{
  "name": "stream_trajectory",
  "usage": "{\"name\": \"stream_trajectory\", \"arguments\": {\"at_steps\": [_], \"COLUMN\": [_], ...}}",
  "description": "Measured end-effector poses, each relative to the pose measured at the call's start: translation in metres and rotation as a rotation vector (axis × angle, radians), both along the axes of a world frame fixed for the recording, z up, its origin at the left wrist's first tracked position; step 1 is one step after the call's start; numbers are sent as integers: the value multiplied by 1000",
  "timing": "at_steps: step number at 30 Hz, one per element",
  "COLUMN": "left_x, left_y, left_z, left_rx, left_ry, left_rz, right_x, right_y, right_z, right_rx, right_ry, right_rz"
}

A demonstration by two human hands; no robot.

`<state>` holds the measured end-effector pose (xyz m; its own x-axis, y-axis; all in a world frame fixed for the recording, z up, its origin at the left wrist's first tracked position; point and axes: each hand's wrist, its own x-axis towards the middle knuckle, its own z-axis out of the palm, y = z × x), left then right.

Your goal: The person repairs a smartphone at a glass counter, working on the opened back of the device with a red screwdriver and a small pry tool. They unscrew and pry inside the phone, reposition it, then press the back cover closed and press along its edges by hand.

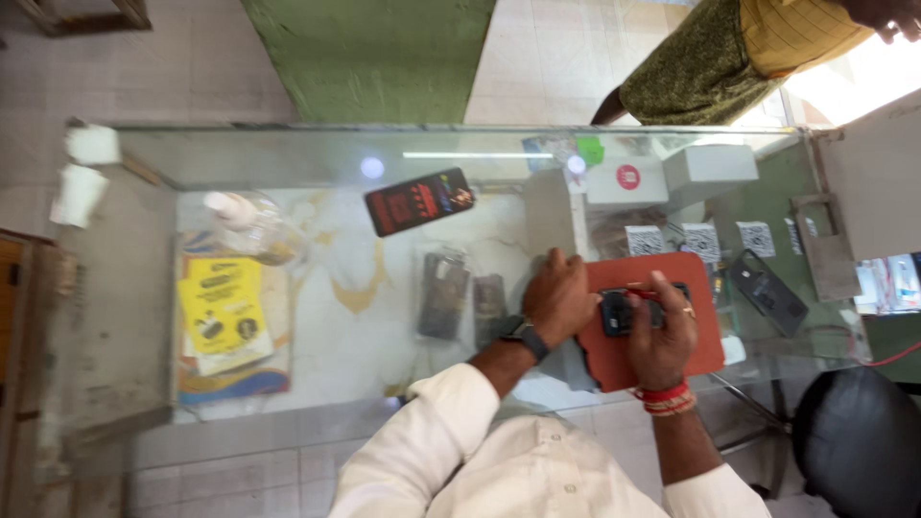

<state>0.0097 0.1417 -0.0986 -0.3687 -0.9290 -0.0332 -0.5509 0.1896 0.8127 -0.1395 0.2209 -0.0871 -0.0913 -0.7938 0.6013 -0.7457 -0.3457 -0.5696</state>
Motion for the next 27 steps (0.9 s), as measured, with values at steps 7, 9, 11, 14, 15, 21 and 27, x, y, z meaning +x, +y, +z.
{"name": "stream_trajectory", "arguments": {"at_steps": [7,9,11,14,15,21,27], "left_x": [12,19,28,45,50,66,65], "left_y": [0,6,8,4,1,-9,-16], "left_z": [6,9,12,18,20,24,22], "left_rx": [16,62,52,76,106,101,57], "left_ry": [-28,-5,38,103,90,98,144], "left_rz": [-47,-96,-100,-125,-145,-207,-203], "right_x": [33,40,45,57,61,85,99], "right_y": [-1,-4,-9,-11,-12,-25,-39], "right_z": [2,1,3,7,9,15,27], "right_rx": [-5,15,25,63,76,78,33], "right_ry": [101,141,-135,-306,-320,-22,-186], "right_rz": [-260,-352,-264,-217,-214,-378,-223]}}
